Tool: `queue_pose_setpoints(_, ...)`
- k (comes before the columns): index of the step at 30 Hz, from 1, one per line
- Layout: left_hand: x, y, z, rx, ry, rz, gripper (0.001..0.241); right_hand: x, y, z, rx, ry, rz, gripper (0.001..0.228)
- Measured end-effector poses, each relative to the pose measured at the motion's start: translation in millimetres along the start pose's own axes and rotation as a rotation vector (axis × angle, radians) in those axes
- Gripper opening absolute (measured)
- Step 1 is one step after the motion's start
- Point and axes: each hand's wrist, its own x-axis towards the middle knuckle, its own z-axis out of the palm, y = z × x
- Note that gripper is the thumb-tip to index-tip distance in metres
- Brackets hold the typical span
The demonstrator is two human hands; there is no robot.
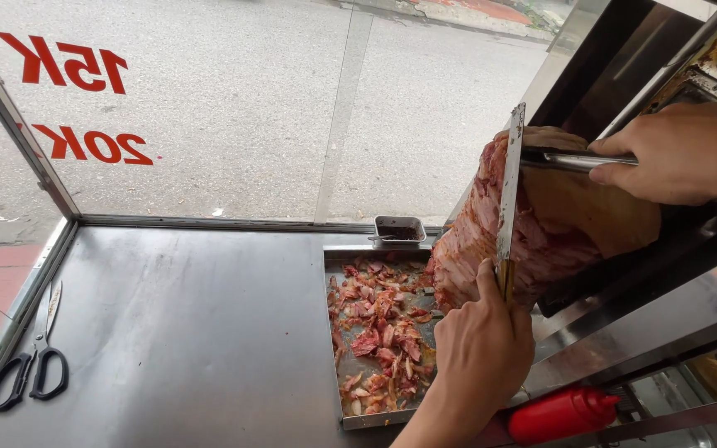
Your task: Slice meat from a vertical rotisserie into a tray using a long knife and tongs.
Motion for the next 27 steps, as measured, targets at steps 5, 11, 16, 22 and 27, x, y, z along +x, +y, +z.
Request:
queue_pose_setpoints(5,4,-2,-1,0.013,-0.049,-0.040,0.056,-4,-1,-12,-0.004,-0.012,-0.003,0.050)
queue_pose_setpoints(11,59,-8,8,-0.026,-0.020,0.013,0.035,-23,-5,-41,0.009,-0.106,-0.022,0.044)
queue_pose_setpoints(16,28,-26,23,0.037,0.030,0.004,0.043,-17,-5,-44,0.083,-0.112,-0.047,0.045)
queue_pose_setpoints(22,40,-20,11,0.017,-0.008,0.019,0.043,-16,-3,-46,0.142,-0.122,-0.075,0.045)
queue_pose_setpoints(27,50,-31,21,-0.038,-0.002,-0.023,0.038,-17,-7,-49,0.153,-0.117,-0.056,0.046)
